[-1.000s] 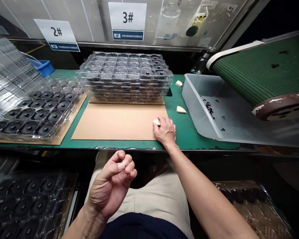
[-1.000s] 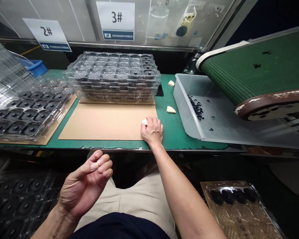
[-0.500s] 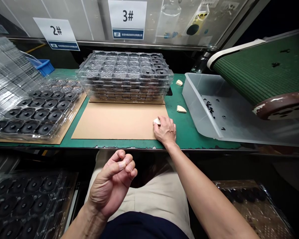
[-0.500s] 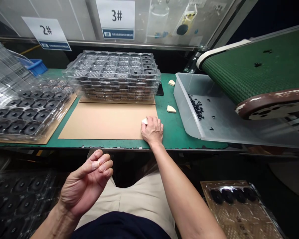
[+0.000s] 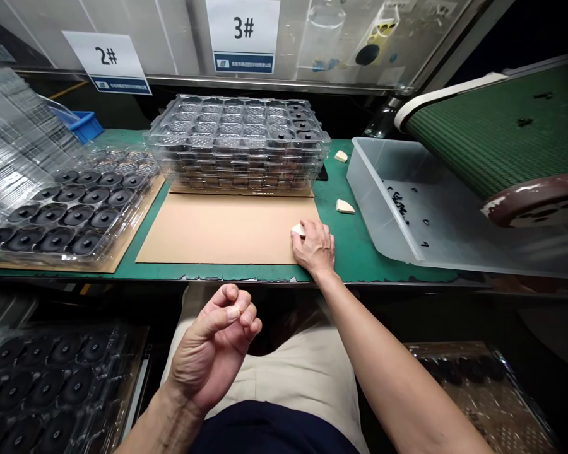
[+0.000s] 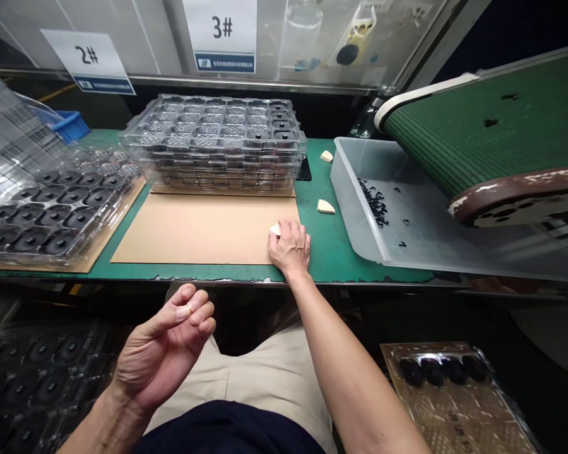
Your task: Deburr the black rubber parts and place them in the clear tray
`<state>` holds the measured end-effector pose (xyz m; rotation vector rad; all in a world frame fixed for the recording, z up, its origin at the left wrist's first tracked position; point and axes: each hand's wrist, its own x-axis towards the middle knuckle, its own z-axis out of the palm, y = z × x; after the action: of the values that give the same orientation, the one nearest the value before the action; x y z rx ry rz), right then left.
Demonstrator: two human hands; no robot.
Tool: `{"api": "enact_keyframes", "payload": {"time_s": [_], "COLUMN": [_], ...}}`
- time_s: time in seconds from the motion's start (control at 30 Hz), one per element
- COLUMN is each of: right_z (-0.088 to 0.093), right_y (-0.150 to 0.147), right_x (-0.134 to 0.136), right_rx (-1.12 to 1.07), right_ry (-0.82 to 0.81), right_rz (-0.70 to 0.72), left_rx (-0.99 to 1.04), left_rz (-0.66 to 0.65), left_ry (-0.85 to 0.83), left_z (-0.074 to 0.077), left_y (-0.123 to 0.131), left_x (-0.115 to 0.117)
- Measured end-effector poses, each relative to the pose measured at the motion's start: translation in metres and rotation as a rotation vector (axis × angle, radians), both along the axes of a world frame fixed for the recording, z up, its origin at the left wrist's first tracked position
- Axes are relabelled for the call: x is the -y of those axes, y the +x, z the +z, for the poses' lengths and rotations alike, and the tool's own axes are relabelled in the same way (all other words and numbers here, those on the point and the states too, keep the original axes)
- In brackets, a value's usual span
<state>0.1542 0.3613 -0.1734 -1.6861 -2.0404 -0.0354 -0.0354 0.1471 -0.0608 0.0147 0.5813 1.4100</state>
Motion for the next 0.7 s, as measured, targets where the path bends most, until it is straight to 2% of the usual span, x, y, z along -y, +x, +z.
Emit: {"api": "enact_keyframes", "payload": {"time_s": [0.37,0.7], "right_z": [0.0003,0.0001], "right_y": [-0.0005,-0.0003], "right_x": [0.0,-0.0003], "right_rx": [-0.009,-0.001], "right_ry": [-0.008,-0.009], "right_rz": [0.0,-0.003], "left_rx": [-0.08,-0.077], "left_rz": [0.014,0.033], "left_ry": [0.017,-0.049], "left_z": [-0.0013,-0.0016], "left_y": [0.0013,0.0017], "left_x": [-0.0003,-0.0023]}}
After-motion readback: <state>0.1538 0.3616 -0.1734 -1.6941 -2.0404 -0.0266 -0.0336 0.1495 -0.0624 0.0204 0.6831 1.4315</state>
